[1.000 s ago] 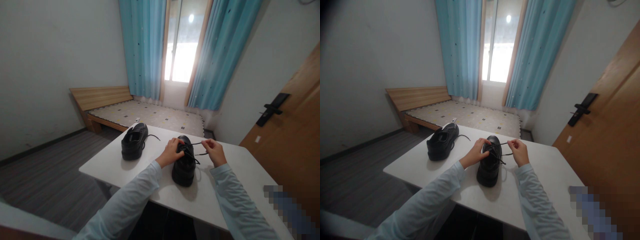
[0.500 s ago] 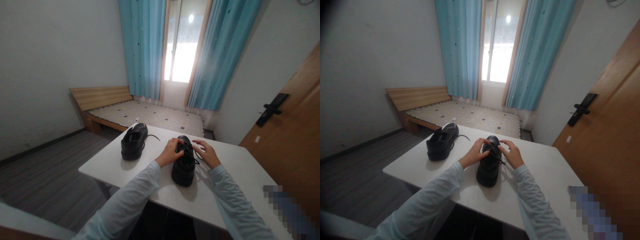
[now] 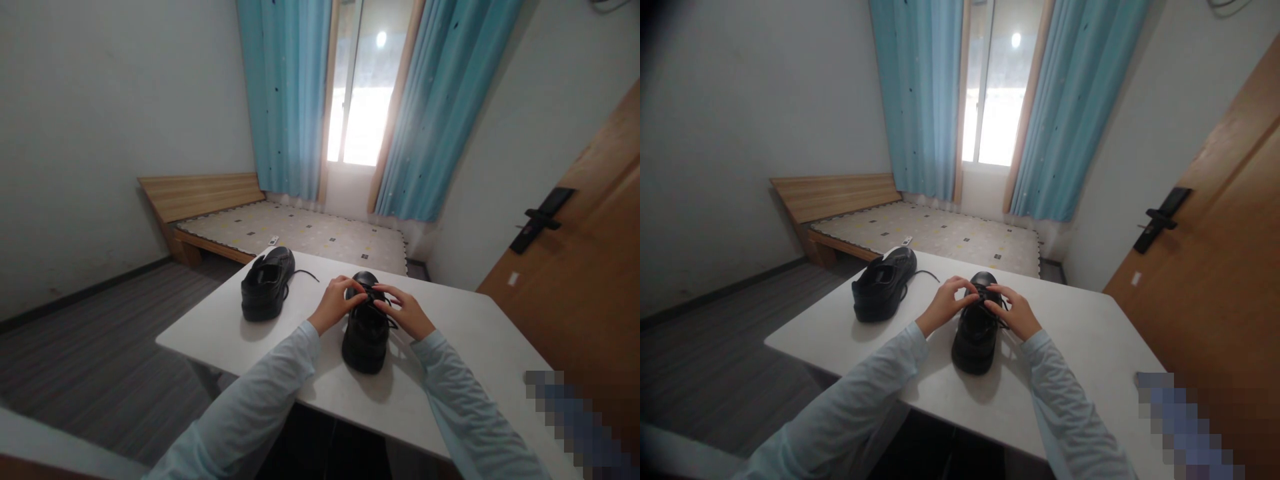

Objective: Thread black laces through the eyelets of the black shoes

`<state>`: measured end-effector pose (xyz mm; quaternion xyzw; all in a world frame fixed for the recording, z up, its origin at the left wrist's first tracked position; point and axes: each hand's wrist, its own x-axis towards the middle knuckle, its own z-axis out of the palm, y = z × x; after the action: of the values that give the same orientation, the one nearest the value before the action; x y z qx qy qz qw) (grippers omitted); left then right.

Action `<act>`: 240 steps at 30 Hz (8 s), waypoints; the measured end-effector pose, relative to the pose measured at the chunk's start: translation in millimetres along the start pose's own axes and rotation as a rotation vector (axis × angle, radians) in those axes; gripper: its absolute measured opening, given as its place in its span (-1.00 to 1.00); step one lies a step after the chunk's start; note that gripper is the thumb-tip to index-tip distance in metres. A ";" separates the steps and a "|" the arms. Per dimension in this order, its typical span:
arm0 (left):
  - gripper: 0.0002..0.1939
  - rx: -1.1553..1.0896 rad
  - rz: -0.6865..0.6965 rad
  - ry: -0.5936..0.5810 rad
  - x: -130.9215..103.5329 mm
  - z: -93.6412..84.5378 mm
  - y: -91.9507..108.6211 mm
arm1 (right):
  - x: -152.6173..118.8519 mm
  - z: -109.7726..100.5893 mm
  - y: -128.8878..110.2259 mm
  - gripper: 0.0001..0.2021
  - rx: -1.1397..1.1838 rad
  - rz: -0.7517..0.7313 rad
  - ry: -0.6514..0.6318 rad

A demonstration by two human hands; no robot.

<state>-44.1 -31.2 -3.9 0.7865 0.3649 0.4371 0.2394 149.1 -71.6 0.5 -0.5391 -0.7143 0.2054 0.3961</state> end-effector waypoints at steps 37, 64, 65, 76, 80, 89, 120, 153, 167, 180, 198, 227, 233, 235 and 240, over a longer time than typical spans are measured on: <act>-0.91 0.288 0.072 -0.024 8.5 13.7 4.6 | 0.2 0.1 0.6 -0.66 -0.018 -0.006 0.018; -0.71 0.029 0.105 -0.137 35.0 -8.9 -1.5 | 1.2 -2.4 -0.4 -0.68 0.071 -0.026 0.005; -0.71 0.014 0.132 -0.169 33.8 -11.4 -3.3 | 1.9 -3.1 0.4 -0.69 0.078 -0.041 0.014; -0.79 -0.023 0.195 -0.223 29.5 -18.1 -8.9 | 5.3 -4.8 9.5 -0.69 0.158 -0.057 0.010; -0.84 -0.066 0.126 -0.217 28.7 -17.5 -7.4 | 4.9 -4.6 9.4 -0.68 0.168 -0.033 0.003; -0.75 -0.279 -0.013 -0.154 31.6 -9.1 -10.6 | 5.7 -3.7 14.6 -0.68 0.188 -0.002 -0.008; -0.62 -0.478 -0.074 -0.178 32.5 -5.7 -18.7 | 5.0 -3.1 14.7 -0.66 0.203 0.023 -0.012; -0.67 -0.142 0.010 -0.022 30.3 -18.0 -11.5 | 5.8 -2.6 11.7 -0.69 0.158 -0.079 0.023; -0.72 -0.113 0.021 0.005 30.1 -17.3 -11.8 | 5.3 -3.2 10.3 -0.70 0.148 -0.091 0.025; -0.68 -0.130 0.027 -0.003 29.7 -17.3 -12.5 | 3.1 -1.3 10.9 -0.73 0.180 -0.051 0.032; -0.80 0.044 -0.037 -0.094 29.2 -7.6 -25.3 | 4.3 -3.3 8.2 -0.76 0.230 0.004 0.138; -0.84 -0.129 0.046 -0.220 26.1 -8.4 -18.6 | 11.1 5.7 21.2 -0.62 0.229 0.121 0.159; -0.84 -0.122 0.056 -0.220 25.5 -8.6 -15.9 | 15.5 6.5 21.2 -0.64 0.170 0.059 0.165; -0.84 -0.113 0.062 -0.227 25.5 -8.9 -15.6 | 16.6 7.3 21.1 -0.65 0.156 0.049 0.174; -0.84 -0.085 0.073 -0.232 26.0 -9.7 -15.8 | 18.2 9.0 18.3 -0.70 0.139 0.032 0.205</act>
<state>-49.0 -0.5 3.3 0.8336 0.2868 0.3668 0.2971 151.2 -47.3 -11.8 -0.5397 -0.6454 0.2047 0.5002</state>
